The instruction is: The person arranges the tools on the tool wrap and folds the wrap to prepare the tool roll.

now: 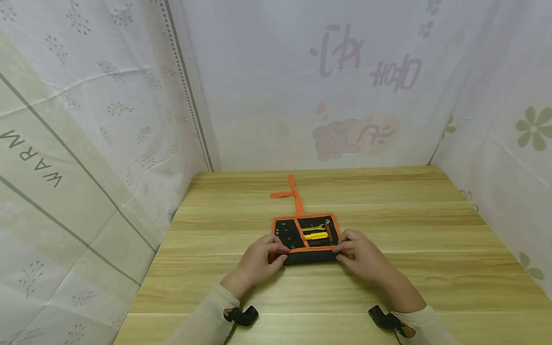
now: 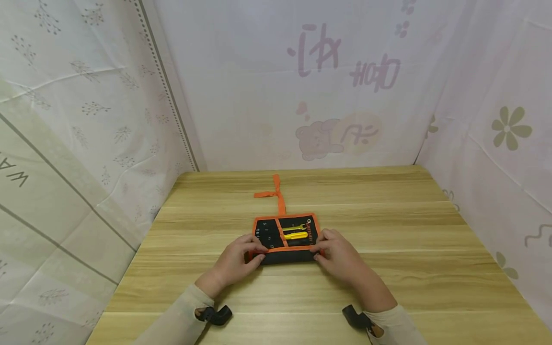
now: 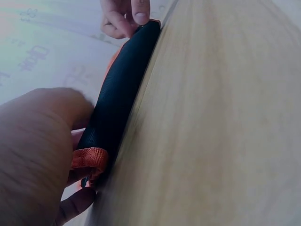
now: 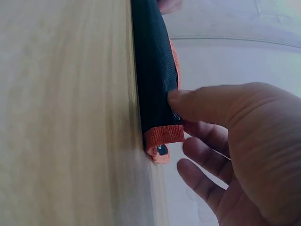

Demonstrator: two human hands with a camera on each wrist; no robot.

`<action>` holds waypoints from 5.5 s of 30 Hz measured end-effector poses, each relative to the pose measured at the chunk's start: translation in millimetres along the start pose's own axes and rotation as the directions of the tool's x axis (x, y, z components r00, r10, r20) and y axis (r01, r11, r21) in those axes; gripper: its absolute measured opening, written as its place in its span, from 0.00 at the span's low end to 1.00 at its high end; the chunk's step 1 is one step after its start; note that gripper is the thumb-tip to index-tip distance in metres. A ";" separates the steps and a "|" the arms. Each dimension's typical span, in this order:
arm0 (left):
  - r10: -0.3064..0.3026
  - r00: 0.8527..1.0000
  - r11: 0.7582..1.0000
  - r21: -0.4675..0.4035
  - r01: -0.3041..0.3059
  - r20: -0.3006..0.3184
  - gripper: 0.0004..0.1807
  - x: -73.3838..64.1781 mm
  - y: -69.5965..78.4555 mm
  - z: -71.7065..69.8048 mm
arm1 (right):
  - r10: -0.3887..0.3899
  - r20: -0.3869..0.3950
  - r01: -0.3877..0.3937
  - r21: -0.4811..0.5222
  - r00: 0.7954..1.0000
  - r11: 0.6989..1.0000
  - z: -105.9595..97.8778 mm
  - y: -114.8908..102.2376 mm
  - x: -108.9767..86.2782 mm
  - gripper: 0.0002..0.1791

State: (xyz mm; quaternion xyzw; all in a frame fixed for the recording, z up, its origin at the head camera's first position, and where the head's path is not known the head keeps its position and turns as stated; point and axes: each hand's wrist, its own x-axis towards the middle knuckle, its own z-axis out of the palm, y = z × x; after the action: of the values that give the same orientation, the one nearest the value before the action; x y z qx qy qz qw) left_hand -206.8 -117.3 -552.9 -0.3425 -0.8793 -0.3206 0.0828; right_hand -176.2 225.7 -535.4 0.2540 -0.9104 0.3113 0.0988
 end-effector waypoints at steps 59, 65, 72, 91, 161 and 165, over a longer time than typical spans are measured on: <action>-0.031 0.998 0.994 -0.104 0.026 -0.048 0.05 0.9 -3.6 -0.9 | 0.138 0.154 -0.167 0.197 0.978 0.966 -2.8 1.4 0.9 0.08; 0.046 0.996 0.998 -0.044 -0.050 -0.082 0.05 0.9 -4.1 -2.4 | 0.150 0.152 -0.184 0.235 0.977 0.954 -2.9 0.0 0.7 0.08; 0.053 0.994 0.990 -0.124 -0.065 -0.096 0.06 0.0 -4.0 -3.1 | 0.126 0.146 -0.162 0.271 0.981 0.949 -3.3 0.9 -0.3 0.07; -0.044 0.999 0.999 -0.017 0.044 0.010 0.32 -0.6 -8.0 -5.1 | 0.172 0.065 -0.183 0.222 0.983 0.958 -3.8 3.0 -1.7 0.19; -0.024 0.998 0.989 -0.148 0.015 -0.064 0.13 -0.8 -13.2 -4.4 | 0.174 0.035 -0.177 0.262 0.984 0.949 -0.4 12.7 -2.0 0.05; -0.030 0.996 0.990 -0.143 0.019 -0.082 0.10 -0.5 -12.9 -4.3 | 0.142 0.044 -0.148 0.206 0.989 0.967 -1.5 13.3 -3.1 0.13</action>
State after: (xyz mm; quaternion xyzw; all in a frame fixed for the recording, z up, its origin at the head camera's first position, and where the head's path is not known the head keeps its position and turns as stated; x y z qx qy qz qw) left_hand -215.2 -127.5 -556.3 -0.3229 -0.8541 -0.3974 0.0912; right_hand -180.5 236.8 -542.2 0.2004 -0.8902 0.4076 0.0354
